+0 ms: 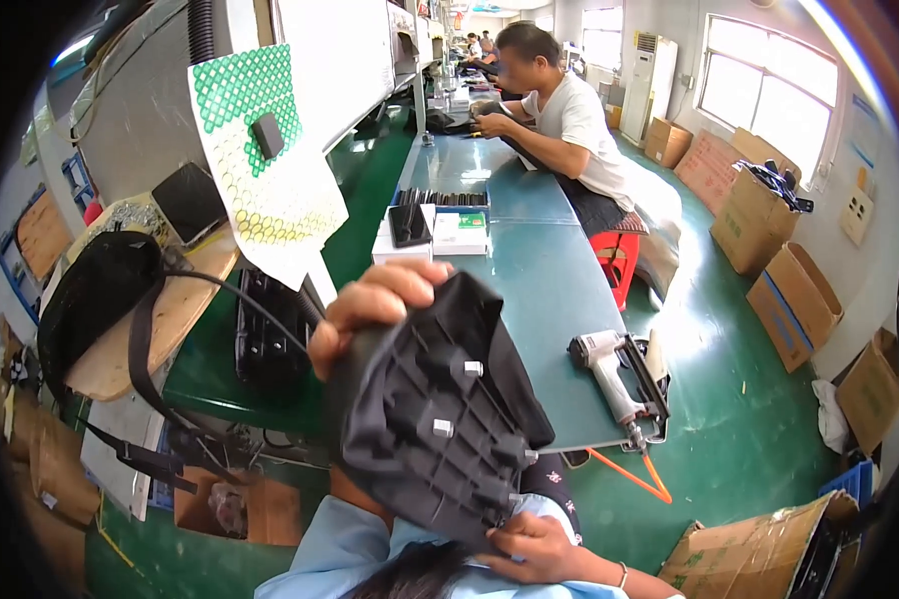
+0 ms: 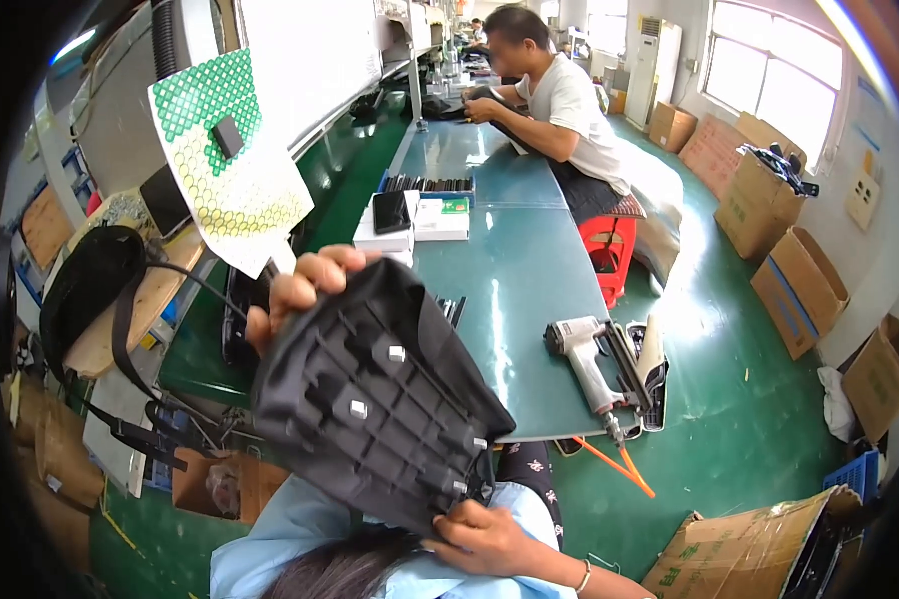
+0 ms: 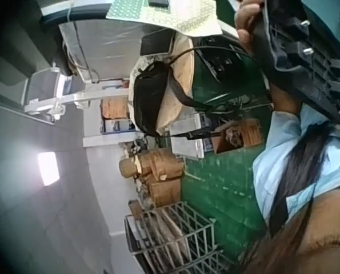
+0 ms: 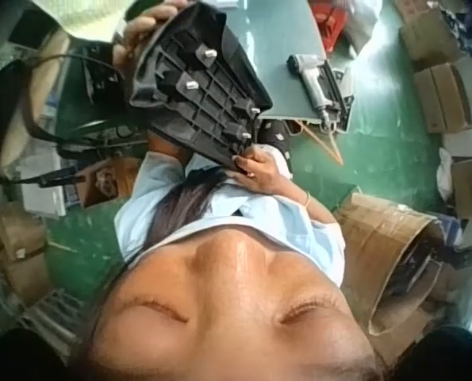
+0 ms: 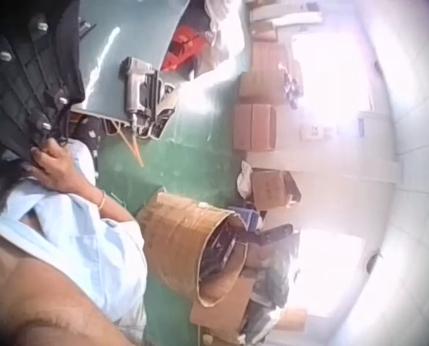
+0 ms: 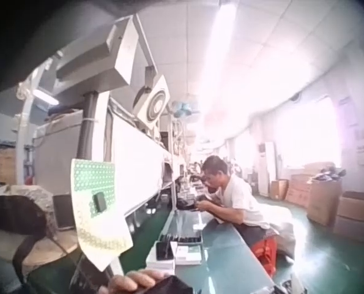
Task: Assembling a padded seat cover to its base using a pneumatic staple gun.
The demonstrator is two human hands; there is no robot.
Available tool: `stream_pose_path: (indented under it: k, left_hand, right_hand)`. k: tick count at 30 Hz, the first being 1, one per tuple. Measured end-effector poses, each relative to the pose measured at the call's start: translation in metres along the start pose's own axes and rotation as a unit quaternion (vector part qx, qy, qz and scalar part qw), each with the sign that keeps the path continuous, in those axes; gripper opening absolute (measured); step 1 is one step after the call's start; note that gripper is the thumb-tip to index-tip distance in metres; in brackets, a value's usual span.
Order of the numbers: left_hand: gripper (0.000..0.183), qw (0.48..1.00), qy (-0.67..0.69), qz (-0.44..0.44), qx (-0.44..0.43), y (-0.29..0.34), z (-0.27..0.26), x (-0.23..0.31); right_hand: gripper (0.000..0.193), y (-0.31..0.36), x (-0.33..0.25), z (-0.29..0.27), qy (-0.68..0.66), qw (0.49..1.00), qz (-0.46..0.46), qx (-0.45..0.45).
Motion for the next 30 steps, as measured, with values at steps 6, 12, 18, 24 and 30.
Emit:
stream_pose_path:
  k: [6, 12, 18, 24, 30]
  left_hand:
    - [0.059, 0.984, -0.064, -0.028, -0.162, -0.013, 0.011, -0.002]
    - [0.053, 0.977, -0.052, -0.058, -0.196, -0.020, 0.019, -0.016]
    - [0.060, 0.976, -0.067, -0.071, -0.196, -0.020, 0.021, -0.019]
    - [0.066, 0.984, 0.025, -0.023, -0.177, -0.019, 0.037, -0.030]
    - [0.055, 0.952, 0.108, -0.212, -0.191, -0.020, 0.025, -0.056]
  right_hand:
    - [0.020, -0.072, 0.013, -0.079, 0.041, 0.991, -0.130, 0.001]
    - [0.023, -0.163, 0.020, -0.109, 0.364, 0.911, -0.167, 0.099]
    - [0.023, -0.182, 0.019, -0.117, 0.553, 0.799, -0.234, -0.035]
    - [0.010, -0.163, 0.023, -0.112, 0.375, 0.882, -0.282, -0.035]
    - [0.012, -0.159, 0.030, -0.105, 0.314, 0.912, -0.265, -0.011]
Point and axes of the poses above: each hand's wrist, its own y-axis away from the middle knuckle, its own z-axis out of the palm, x = y × z, the point moved 2 cm from there along -y, towards the middle knuckle, and after that the axes turned 1 degree about z, right-handed, at the moved point
